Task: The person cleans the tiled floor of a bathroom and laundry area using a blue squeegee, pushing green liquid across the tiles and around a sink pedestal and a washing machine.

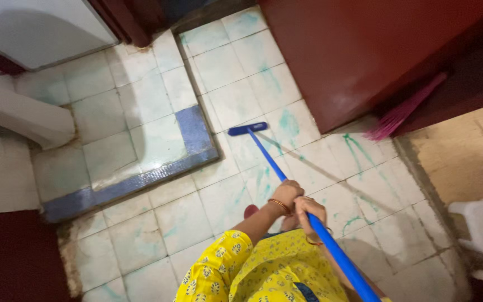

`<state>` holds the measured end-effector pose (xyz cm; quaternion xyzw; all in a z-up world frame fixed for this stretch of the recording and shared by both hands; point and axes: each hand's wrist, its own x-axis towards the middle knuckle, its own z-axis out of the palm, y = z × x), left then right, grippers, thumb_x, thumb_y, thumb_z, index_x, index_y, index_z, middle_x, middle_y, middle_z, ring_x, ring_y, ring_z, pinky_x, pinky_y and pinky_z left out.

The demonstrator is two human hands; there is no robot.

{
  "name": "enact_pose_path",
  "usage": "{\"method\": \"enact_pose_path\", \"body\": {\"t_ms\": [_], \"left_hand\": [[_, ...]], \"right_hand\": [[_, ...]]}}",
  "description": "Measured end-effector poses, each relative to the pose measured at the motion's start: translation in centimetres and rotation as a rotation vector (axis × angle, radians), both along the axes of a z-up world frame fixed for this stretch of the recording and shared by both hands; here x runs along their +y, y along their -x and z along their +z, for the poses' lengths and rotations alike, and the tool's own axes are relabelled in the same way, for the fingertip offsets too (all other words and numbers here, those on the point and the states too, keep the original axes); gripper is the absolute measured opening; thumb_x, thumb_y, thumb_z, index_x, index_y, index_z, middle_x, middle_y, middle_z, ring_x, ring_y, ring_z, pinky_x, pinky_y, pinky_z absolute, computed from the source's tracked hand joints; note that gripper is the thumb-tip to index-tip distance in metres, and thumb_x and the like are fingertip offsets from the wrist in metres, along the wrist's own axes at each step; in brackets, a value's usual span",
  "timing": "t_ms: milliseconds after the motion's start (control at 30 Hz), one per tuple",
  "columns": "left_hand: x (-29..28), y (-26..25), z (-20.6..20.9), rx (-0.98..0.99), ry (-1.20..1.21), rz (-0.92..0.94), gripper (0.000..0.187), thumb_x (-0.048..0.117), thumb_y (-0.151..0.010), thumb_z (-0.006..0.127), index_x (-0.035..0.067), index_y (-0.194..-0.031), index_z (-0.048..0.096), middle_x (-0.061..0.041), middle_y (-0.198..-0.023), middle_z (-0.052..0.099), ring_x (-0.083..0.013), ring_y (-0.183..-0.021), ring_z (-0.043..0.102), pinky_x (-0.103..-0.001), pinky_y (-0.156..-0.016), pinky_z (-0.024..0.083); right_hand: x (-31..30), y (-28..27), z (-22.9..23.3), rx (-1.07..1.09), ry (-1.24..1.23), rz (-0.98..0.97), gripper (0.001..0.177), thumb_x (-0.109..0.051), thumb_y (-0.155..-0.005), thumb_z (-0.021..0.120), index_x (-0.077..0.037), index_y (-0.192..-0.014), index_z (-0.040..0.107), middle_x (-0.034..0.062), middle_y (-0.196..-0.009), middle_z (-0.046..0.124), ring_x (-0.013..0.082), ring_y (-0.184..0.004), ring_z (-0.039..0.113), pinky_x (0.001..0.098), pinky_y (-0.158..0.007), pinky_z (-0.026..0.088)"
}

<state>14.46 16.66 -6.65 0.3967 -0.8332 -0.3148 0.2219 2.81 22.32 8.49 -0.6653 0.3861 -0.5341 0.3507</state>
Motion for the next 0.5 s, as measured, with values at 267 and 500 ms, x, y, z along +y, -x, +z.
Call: {"method": "enact_pose_path", "body": {"t_ms": [267, 500], "left_hand": [[5.6, 6.5, 6.8, 0.189, -0.080, -0.183, 0.012, 0.021, -0.073, 0.071, 0.013, -0.079, 0.064, -0.010, -0.083, 0.067, -0.0347, -0.087, 0.066, -0.045, -0.087, 0.051], [-1.3, 3.4, -1.4, 0.044, 0.104, 0.057, 0.012, 0.021, -0.069, 0.072, 0.017, -0.078, 0.064, -0.007, -0.088, 0.068, -0.0304, -0.100, 0.065, -0.047, -0.099, 0.051]], "right_hand": [[6.5, 7.1, 3.2, -0.165, -0.198, -0.043, 0.020, -0.012, -0.101, 0.061, -0.005, -0.082, 0.059, 0.0049, -0.080, 0.064, 0.0161, -0.074, 0.060, 0.0336, -0.081, 0.054], [-0.1, 2.6, -3.1, 0.024, -0.184, -0.207, 0.010, -0.004, -0.092, 0.062, 0.005, -0.093, 0.066, 0.0120, -0.090, 0.070, 0.0200, -0.082, 0.067, 0.0325, -0.075, 0.055]]}}
